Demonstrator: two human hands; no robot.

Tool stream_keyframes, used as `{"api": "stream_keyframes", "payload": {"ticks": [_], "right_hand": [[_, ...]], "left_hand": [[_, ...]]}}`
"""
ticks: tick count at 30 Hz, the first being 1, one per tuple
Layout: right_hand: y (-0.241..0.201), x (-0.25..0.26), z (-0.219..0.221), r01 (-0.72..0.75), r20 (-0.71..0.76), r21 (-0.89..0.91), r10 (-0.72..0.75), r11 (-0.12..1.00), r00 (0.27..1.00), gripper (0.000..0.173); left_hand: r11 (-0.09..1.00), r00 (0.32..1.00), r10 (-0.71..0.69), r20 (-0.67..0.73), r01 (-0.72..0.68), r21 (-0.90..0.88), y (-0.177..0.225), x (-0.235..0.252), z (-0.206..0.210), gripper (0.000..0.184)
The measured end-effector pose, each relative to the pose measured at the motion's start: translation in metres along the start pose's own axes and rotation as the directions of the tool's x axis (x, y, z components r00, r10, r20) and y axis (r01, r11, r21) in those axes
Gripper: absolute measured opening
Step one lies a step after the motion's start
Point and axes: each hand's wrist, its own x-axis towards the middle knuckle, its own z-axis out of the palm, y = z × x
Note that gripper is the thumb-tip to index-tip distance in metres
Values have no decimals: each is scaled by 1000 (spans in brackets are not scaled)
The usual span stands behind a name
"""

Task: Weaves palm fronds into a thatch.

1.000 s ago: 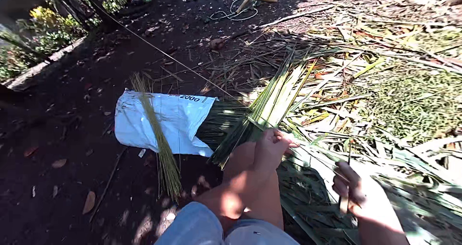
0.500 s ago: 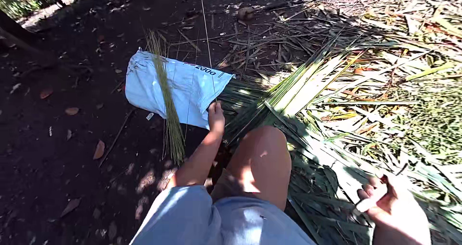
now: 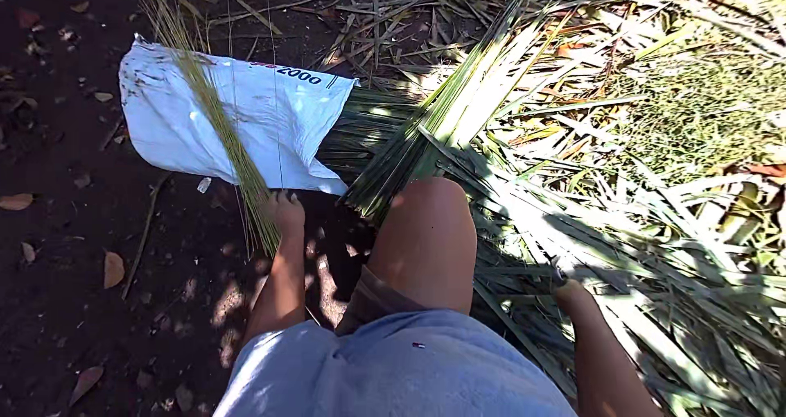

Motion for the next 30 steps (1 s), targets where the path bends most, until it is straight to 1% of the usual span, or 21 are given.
{"api": "stream_keyframes", "payload": {"ticks": [1,2,4,5,8,10,12,14,16,17,18,19,20,21,23,24,25,26,28,29,30], "right_hand": [[-1,-2,8,7,4,9,-7,1000,1000,41],[-2,-6,12,15,10,32,-15,999,1000,39],[2,-5,17,26,24,57,-27,998,999,42],[4,-5,18,30,23,50,-31,998,999,43],[7,-10,18,27,19,26,-27,999,999,43],[11,-13,18,20,22,53,-21,998,1000,43],[16,-15,21,20,8,94,-21,995,1000,43],[16,-14,25,14,17,124,-16,992,1000,43],[14,-11,29,19,15,130,-22,991,1000,41],[11,-10,31,31,14,135,-33,990,999,41],[7,-9,31,46,11,142,-48,989,999,41],[1,-11,29,68,4,152,-70,986,998,40],[-6,-11,27,91,-3,161,-92,983,996,39],[-13,-12,25,111,-5,166,-111,980,994,39],[-28,-18,20,146,-28,174,-143,974,989,37],[-35,-22,17,161,-41,183,-156,970,987,36],[-40,-26,15,176,-58,189,-168,966,984,35],[-44,-30,13,192,-71,199,-181,961,981,34],[-48,-34,9,210,-66,217,-200,953,978,37],[-47,-34,9,214,-62,227,-205,950,977,37],[-44,-33,10,212,-60,234,-204,949,977,37]], "left_hand": [[997,993,76,88,-76,-1,11,1,12,40],[993,974,112,199,-116,8,22,2,24,40],[995,919,76,387,-97,36,41,9,50,43],[997,900,36,435,-62,47,45,12,65,45],[994,878,-113,466,97,58,44,18,99,52],[980,830,-177,529,198,18,46,20,109,63],[985,787,-142,600,174,4,54,22,107,63],[993,758,-45,651,108,-57,60,30,112,52],[984,710,27,704,106,-145,73,30,107,43],[982,681,78,728,75,-176,82,27,102,41],[984,674,136,726,-4,-181,92,23,95,40],[981,692,195,695,-149,-127,105,17,86,39],[950,717,250,651,-310,-24,120,9,74,41],[907,748,288,598,-413,79,136,-3,64,46],[867,801,332,499,-467,173,163,-24,53,59],[870,811,345,472,-465,164,173,-31,51,58],[887,816,354,456,-448,113,182,-37,52,52],[914,814,353,460,-406,18,188,-40,54,51],[945,803,323,501,-249,-210,200,-39,63,60],[950,799,279,532,-148,-275,205,-37,70,62],[943,788,216,577,-15,-333,208,-34,81,57]]}}
